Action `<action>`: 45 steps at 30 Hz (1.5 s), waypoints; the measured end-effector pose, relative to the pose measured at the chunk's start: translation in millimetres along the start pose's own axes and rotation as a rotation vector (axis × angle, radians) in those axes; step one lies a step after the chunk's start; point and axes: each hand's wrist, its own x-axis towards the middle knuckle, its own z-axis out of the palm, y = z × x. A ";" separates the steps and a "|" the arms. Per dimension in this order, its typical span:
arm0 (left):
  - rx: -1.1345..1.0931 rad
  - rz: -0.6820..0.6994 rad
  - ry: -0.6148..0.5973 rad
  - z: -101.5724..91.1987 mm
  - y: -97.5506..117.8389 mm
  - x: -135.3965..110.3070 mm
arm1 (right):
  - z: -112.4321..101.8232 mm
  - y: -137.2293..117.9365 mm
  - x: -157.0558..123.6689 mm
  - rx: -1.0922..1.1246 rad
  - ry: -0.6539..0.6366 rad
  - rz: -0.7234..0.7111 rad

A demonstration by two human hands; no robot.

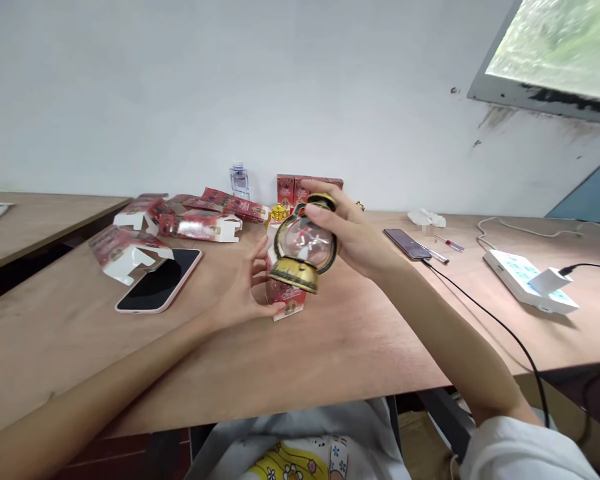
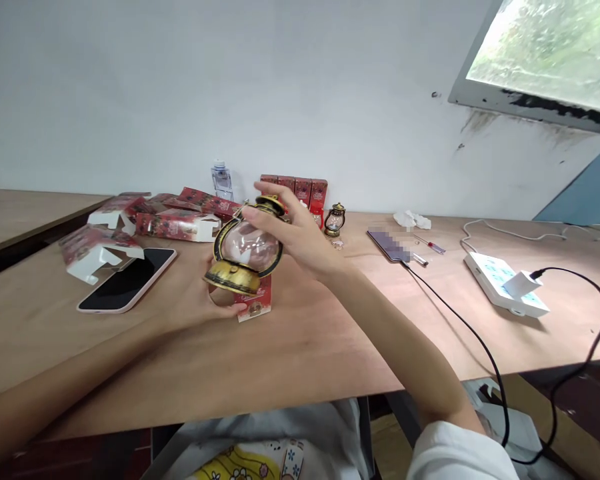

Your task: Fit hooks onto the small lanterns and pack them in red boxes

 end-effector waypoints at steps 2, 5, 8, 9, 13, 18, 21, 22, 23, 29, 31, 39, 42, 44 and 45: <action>-0.031 -0.024 -0.051 0.0 -0.8 -1.4 | 0.8 1.8 8.9 -0.060 -0.007 -0.014; -0.071 -0.060 -0.103 -0.7 -2.5 -3.4 | -8.6 4.7 16.4 -0.189 0.047 -0.051; -0.076 -0.064 -0.105 -0.2 -4.1 -4.1 | -14.1 -0.9 17.1 -0.289 0.047 -0.071; -0.082 -0.062 -0.108 0.1 -4.7 -4.2 | -13.2 -4.3 16.4 -0.319 0.043 -0.079; -0.092 -0.061 -0.118 1.6 -7.3 -5.0 | -2.0 -15.5 13.9 -0.458 0.052 -0.124; -0.090 -0.056 -0.111 3.0 -8.2 -6.1 | 6.7 -14.8 11.6 -0.580 0.021 -0.241; -0.066 -0.020 -0.104 3.6 -8.3 -5.6 | 11.9 -17.7 8.2 -0.594 -0.041 -0.278; -0.058 -0.004 -0.113 3.7 -8.7 -5.5 | 14.4 -19.4 7.5 -0.584 -0.057 -0.284; -0.055 0.003 -0.122 3.6 -9.3 -5.6 | 17.2 -21.0 7.4 -0.564 -0.069 -0.288; -0.073 -0.039 -0.094 2.8 -9.7 -8.0 | 28.9 -10.6 13.9 -0.374 0.015 -0.191; -0.087 -0.046 -0.083 3.4 -7.9 -7.9 | 28.5 0.9 14.0 -0.320 0.066 -0.147; -0.225 -0.095 -0.048 8.5 -8.6 -4.6 | 22.9 31.1 5.9 -0.326 -0.093 -0.196; -0.213 -0.102 -0.037 8.1 -11.8 -5.4 | 26.0 29.4 5.4 -0.380 -0.213 -0.196; -0.194 -0.076 -0.040 7.6 -14.1 -6.0 | 27.7 27.7 4.9 -0.424 -0.207 -0.164; -0.182 -0.058 -0.045 7.5 -15.1 -6.4 | 28.0 27.1 4.3 -0.452 -0.196 -0.146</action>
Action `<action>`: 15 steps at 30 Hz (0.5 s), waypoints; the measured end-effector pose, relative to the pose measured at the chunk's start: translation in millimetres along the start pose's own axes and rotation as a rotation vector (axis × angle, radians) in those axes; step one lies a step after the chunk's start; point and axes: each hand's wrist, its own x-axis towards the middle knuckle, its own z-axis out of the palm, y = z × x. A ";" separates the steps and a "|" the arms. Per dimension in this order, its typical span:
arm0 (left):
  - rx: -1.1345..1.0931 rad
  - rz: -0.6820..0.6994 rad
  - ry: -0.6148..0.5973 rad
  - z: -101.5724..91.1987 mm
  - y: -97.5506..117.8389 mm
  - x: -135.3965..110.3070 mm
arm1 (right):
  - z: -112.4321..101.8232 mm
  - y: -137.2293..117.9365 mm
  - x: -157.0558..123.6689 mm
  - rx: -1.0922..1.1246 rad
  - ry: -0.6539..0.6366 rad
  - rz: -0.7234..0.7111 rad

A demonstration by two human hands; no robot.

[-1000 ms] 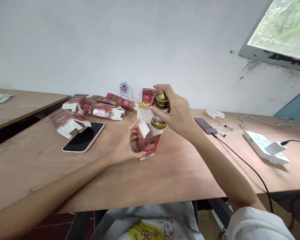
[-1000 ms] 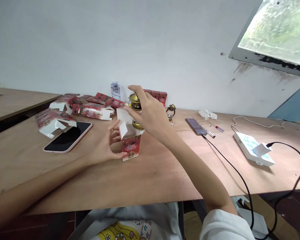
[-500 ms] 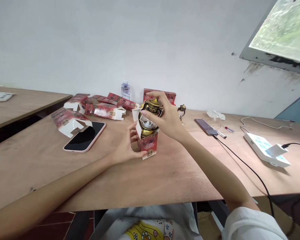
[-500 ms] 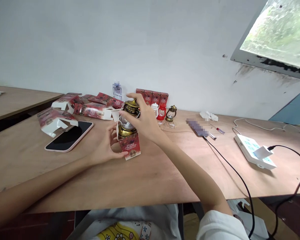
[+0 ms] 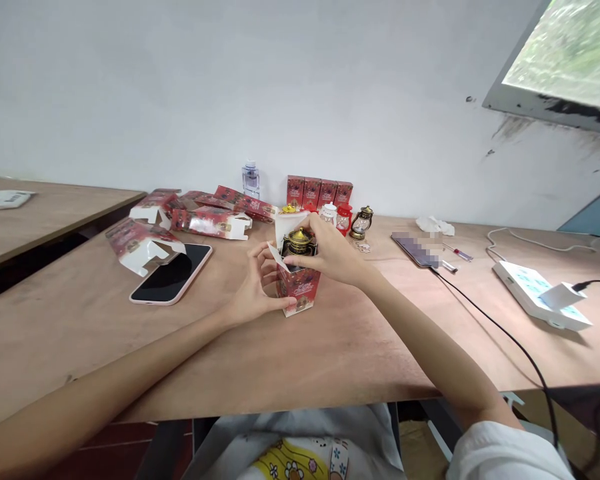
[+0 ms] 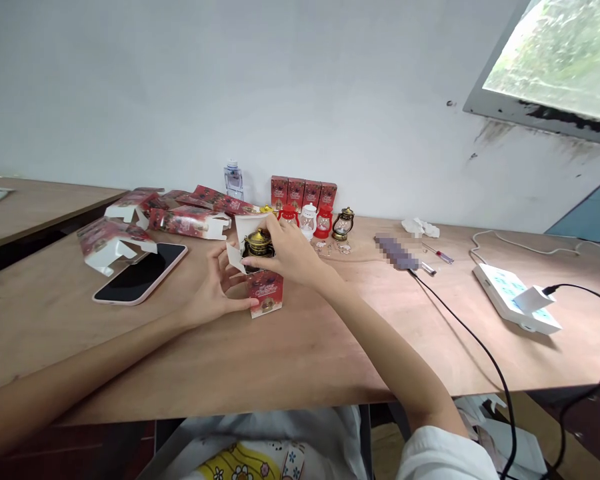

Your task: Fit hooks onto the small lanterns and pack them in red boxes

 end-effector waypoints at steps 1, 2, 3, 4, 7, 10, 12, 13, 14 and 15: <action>0.012 0.021 -0.008 0.0 -0.8 -0.4 | -0.1 -0.7 -0.8 -0.031 -0.003 0.018; 0.024 0.039 -0.019 0.2 -1.5 -0.9 | -0.4 -1.2 -1.9 -0.067 -0.011 0.028; 0.036 0.055 -0.029 0.7 -2.0 -1.5 | -0.8 -1.7 -3.2 -0.102 -0.023 0.029; 0.051 0.068 -0.039 1.4 -2.3 -2.2 | -1.3 -2.2 -4.4 -0.133 -0.039 0.020; 0.093 0.109 -0.052 3.5 -2.8 -5.1 | -3.1 -3.4 -6.9 -0.195 -0.113 -0.046; 0.129 0.161 -0.056 3.5 -2.5 -7.6 | -7.9 -2.2 -6.7 -0.150 -0.173 -0.104; 0.159 0.192 -0.078 2.1 -1.1 -8.3 | -14.5 1.7 -6.1 0.015 -0.174 -0.091; 0.171 0.205 -0.093 1.3 -0.1 -8.3 | -18.6 4.8 -5.9 0.138 -0.162 -0.072; 0.179 0.220 -0.108 0.6 0.9 -8.1 | -22.7 8.6 -6.0 0.273 -0.145 -0.051; 0.180 0.235 -0.118 0.0 1.7 -7.8 | -26.4 12.9 -6.2 0.405 -0.125 -0.032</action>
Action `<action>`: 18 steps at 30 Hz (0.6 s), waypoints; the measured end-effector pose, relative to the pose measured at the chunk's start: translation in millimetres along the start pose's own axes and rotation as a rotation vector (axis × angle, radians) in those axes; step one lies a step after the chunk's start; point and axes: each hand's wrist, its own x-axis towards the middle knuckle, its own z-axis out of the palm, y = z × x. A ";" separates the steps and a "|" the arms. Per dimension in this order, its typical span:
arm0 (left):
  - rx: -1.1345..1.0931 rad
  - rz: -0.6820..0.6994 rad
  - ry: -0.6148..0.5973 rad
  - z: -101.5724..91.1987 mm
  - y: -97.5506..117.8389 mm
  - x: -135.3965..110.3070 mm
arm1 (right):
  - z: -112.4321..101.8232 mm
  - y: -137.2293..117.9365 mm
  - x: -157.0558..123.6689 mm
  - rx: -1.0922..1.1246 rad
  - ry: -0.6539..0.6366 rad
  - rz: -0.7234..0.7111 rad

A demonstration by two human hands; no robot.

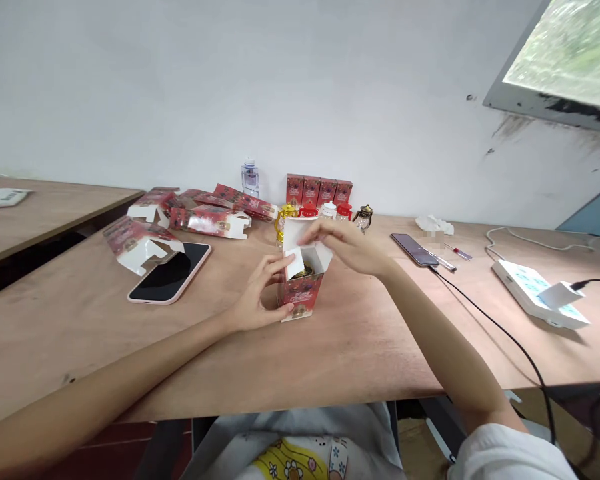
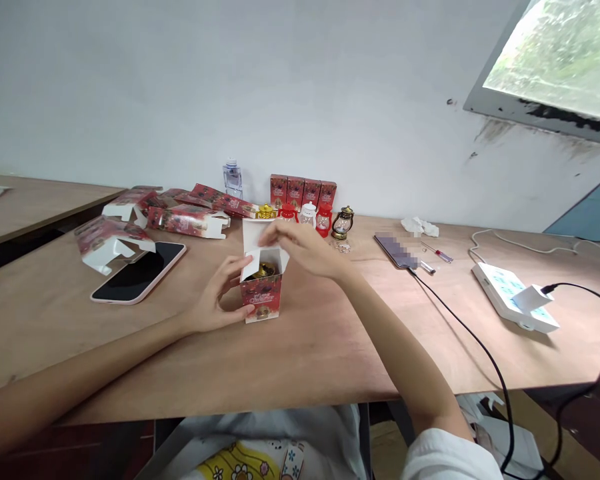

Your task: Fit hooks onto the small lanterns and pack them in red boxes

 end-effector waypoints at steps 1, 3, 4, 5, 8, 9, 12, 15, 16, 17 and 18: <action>-0.003 0.015 -0.005 -0.6 0.3 0.4 | -4.2 3.2 -0.9 0.113 0.020 0.003; -0.013 0.040 -0.013 -1.3 0.0 0.9 | -8.2 11.1 -2.3 0.248 0.038 0.008; -0.018 0.044 -0.014 -1.5 -0.5 1.0 | -7.3 15.3 -2.8 0.265 0.052 0.017; -0.020 0.043 -0.014 -1.7 -1.0 1.1 | -4.5 19.1 -3.0 0.252 0.083 0.032; -0.014 0.024 -0.016 -3.0 -0.8 1.7 | 10.7 24.6 -3.5 0.139 0.234 0.071; -0.008 0.021 -0.023 -3.6 -0.1 2.1 | 16.0 23.7 -3.8 0.124 0.256 0.068; 0.001 0.018 -0.046 -4.5 1.5 2.6 | 26.6 13.0 -6.0 0.184 0.150 0.007; 0.000 0.019 -0.040 -2.4 -2.8 0.3 | 30.8 -1.0 -9.1 0.207 0.004 -0.068; -0.004 0.030 -0.030 -1.0 -5.4 -0.9 | 32.1 -4.2 -10.0 0.171 -0.018 -0.092; -0.012 0.042 -0.018 0.6 -8.1 -2.1 | 33.5 -6.1 -10.7 0.115 -0.024 -0.114; -0.022 0.052 -0.005 2.3 -10.4 -3.1 | 35.1 -6.7 -11.2 0.051 -0.016 -0.137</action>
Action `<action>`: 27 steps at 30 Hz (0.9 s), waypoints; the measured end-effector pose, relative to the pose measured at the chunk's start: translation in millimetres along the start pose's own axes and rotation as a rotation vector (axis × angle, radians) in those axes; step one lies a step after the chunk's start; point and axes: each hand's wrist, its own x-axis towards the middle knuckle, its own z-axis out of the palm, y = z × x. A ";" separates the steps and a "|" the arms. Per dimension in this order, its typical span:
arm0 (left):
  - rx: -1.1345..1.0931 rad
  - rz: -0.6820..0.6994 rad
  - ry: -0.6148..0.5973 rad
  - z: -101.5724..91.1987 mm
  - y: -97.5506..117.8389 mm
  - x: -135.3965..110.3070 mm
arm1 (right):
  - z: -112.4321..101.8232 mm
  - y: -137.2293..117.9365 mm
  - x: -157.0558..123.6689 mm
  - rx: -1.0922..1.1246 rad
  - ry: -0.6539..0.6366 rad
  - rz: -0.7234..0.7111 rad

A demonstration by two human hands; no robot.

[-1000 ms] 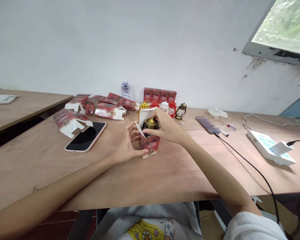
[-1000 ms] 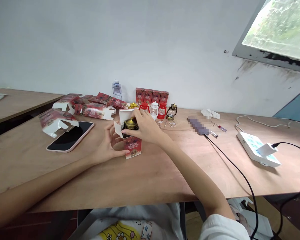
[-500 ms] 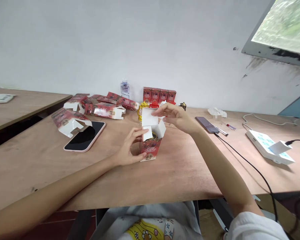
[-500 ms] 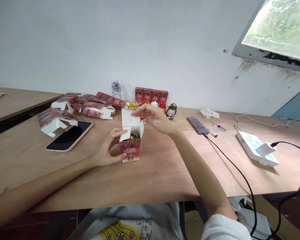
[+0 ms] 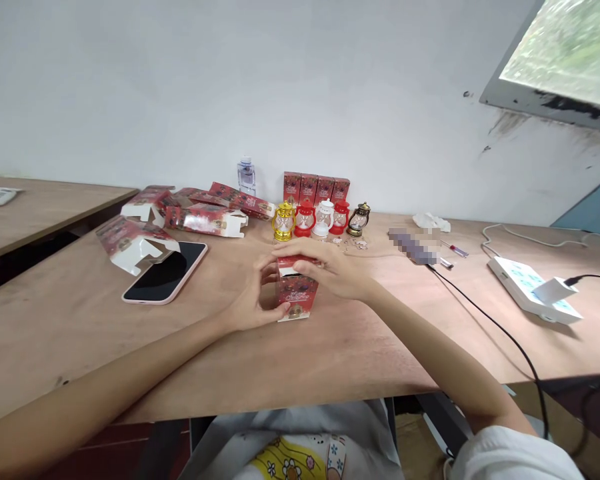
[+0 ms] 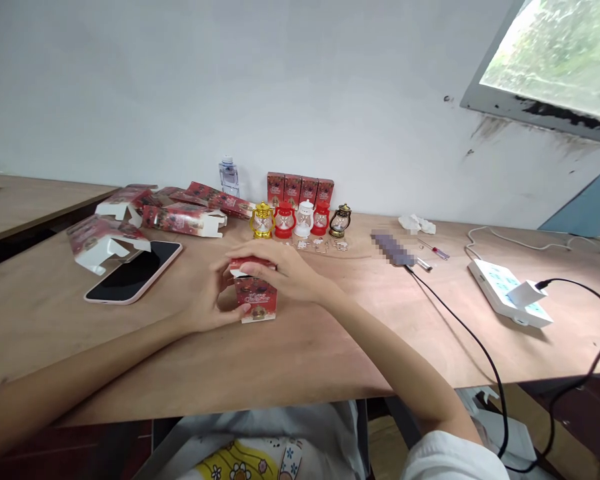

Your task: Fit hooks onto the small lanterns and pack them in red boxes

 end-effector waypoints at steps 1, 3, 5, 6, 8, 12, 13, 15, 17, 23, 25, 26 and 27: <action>-0.012 0.008 0.015 1.6 -1.6 -0.8 | 1.6 0.8 -0.4 -0.063 0.010 -0.022; -0.029 0.000 0.042 4.0 -2.1 -1.2 | 4.3 5.2 -1.9 -0.153 0.023 -0.049; -0.046 -0.041 0.054 5.3 0.1 -0.7 | 6.0 10.7 -4.8 -0.216 0.015 -0.061; -0.058 -0.066 0.045 5.7 1.6 -0.4 | 6.6 13.0 -7.1 -0.251 0.003 -0.065; -0.092 -0.116 0.006 6.3 4.1 0.1 | 7.9 14.7 -13.4 -0.340 -0.016 -0.071; -0.051 -0.255 -0.156 6.5 5.1 1.2 | 8.7 7.9 -26.8 -0.503 -0.072 0.016; -0.009 -0.293 -0.196 5.8 4.9 1.6 | 6.6 5.8 -28.8 -0.517 -0.094 0.049; 0.096 -0.336 -0.266 3.5 4.5 2.2 | -4.2 3.9 -30.2 -0.511 -0.132 0.113; 0.244 -0.346 -0.342 0.5 4.3 2.0 | -26.1 5.8 -28.2 -0.491 -0.123 0.179; 0.591 -0.230 -0.543 -1.9 2.6 -2.0 | -132.3 14.9 -5.6 -0.659 0.334 0.446; 0.614 -0.212 -0.532 -0.7 1.2 -3.0 | -162.1 18.9 7.2 -0.797 0.475 0.523; 0.613 -0.208 -0.526 -0.1 0.6 -3.4 | -173.9 23.8 14.1 -0.864 0.519 0.553; 0.608 -0.207 -0.523 0.4 0.2 -3.7 | -184.0 31.7 20.8 -0.906 0.529 0.576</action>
